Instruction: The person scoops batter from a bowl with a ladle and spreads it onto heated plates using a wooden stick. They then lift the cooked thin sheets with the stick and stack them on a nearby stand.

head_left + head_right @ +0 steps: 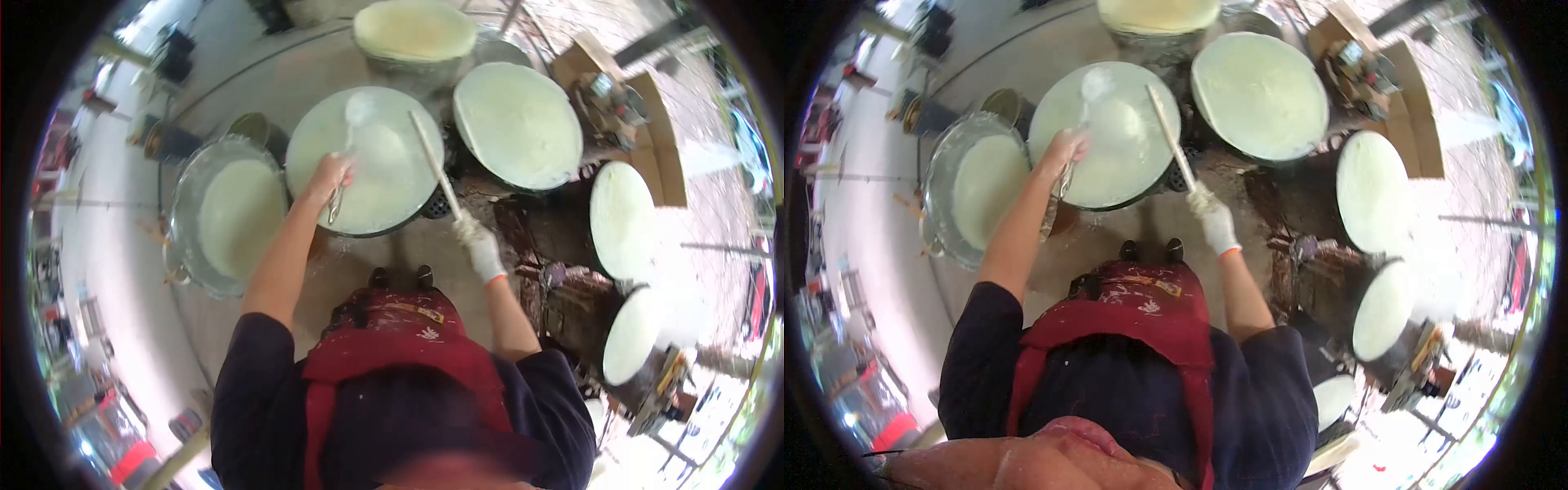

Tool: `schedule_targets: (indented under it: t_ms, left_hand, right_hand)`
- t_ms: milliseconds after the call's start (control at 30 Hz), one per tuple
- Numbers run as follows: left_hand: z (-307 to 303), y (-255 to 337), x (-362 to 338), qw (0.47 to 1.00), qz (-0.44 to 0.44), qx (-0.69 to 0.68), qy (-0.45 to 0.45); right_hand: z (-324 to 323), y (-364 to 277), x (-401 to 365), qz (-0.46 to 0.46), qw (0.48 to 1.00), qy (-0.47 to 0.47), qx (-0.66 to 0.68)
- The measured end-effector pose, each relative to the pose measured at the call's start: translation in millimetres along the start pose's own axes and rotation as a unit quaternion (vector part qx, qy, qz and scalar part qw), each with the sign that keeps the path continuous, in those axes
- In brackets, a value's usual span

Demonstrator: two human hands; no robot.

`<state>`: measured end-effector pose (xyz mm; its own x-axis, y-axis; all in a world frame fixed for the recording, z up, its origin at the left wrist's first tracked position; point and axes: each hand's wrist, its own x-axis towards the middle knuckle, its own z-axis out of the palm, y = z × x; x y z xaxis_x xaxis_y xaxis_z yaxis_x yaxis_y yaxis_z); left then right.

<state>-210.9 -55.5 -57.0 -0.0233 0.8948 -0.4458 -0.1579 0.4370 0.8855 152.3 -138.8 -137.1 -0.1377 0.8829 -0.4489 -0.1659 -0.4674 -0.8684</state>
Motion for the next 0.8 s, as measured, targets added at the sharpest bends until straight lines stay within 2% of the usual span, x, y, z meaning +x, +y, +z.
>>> schedule_targets:
  t_ms: [33,67,100,133,200,267,300,333,400,500,533,567,600,633,667,700,733,767,800]
  left_hand:
    - [1,-7,-3,0.999,-0.011,-0.008,-0.030]
    - [4,-15,-11,0.998,-0.048,-0.032,-0.027]
    - [6,-22,-24,0.995,-0.084,-0.055,-0.019]
    - [9,-26,-40,0.991,-0.101,-0.083,-0.008]
    - [14,-27,-66,0.981,-0.132,-0.137,0.027]
    - [6,-30,-75,0.975,-0.132,-0.174,0.026]
    - [3,-34,-81,0.971,-0.132,-0.197,0.030]
    - [0,-40,-84,0.965,-0.143,-0.218,0.024]
    - [2,-46,-77,0.953,-0.161,-0.256,0.002]
    - [11,-39,-83,0.900,-0.167,-0.401,-0.034]
    - [-10,-40,-84,0.867,-0.139,-0.453,-0.154]
    - [-39,-40,-86,0.817,-0.112,-0.495,-0.273]
    - [-51,-23,-106,0.784,-0.114,-0.589,-0.159]
    - [-59,-25,-127,0.931,0.024,-0.361,-0.051]
    - [-93,-62,-112,0.967,0.026,-0.253,0.003]
    - [-79,-30,-130,0.893,-0.006,-0.418,-0.168]
    - [-64,2,-149,0.783,-0.089,-0.527,-0.320]
    - [-61,21,-155,0.887,-0.046,-0.405,-0.218]
    - [-60,43,-156,0.909,-0.055,-0.367,-0.188]
  right_hand:
    - [33,-22,-31,-0.020,0.975,0.017,-0.219]
    - [50,12,-37,0.022,1.000,-0.015,0.013]
    - [78,9,-50,0.107,0.994,-0.014,-0.035]
    - [104,-5,-61,0.177,0.984,-0.030,-0.003]
    - [127,-19,-60,0.224,0.974,-0.033,0.034]
    - [124,-13,-56,0.103,0.994,0.029,-0.016]
    - [117,5,-44,0.158,0.983,0.086,-0.019]
    - [122,14,-47,0.164,0.983,0.081,-0.009]
    - [146,29,-60,0.194,0.981,0.028,-0.002]
    - [169,11,-68,0.225,0.974,-0.019,0.020]
    - [171,0,-67,0.231,0.972,-0.033,0.041]
    - [163,-17,-71,0.209,0.975,-0.037,0.061]
    - [146,-12,-57,0.187,0.982,0.001,-0.014]
    - [142,-21,-60,0.124,0.992,0.032,0.000]
    - [131,-11,-56,0.063,0.996,0.044,-0.050]
    - [120,-1,-53,0.003,0.993,0.060,-0.102]
    - [107,27,-37,-0.042,0.974,0.036,-0.218]
    - [111,29,-41,-0.047,0.967,-0.025,-0.249]
    - [113,25,-47,-0.055,0.954,-0.095,-0.280]
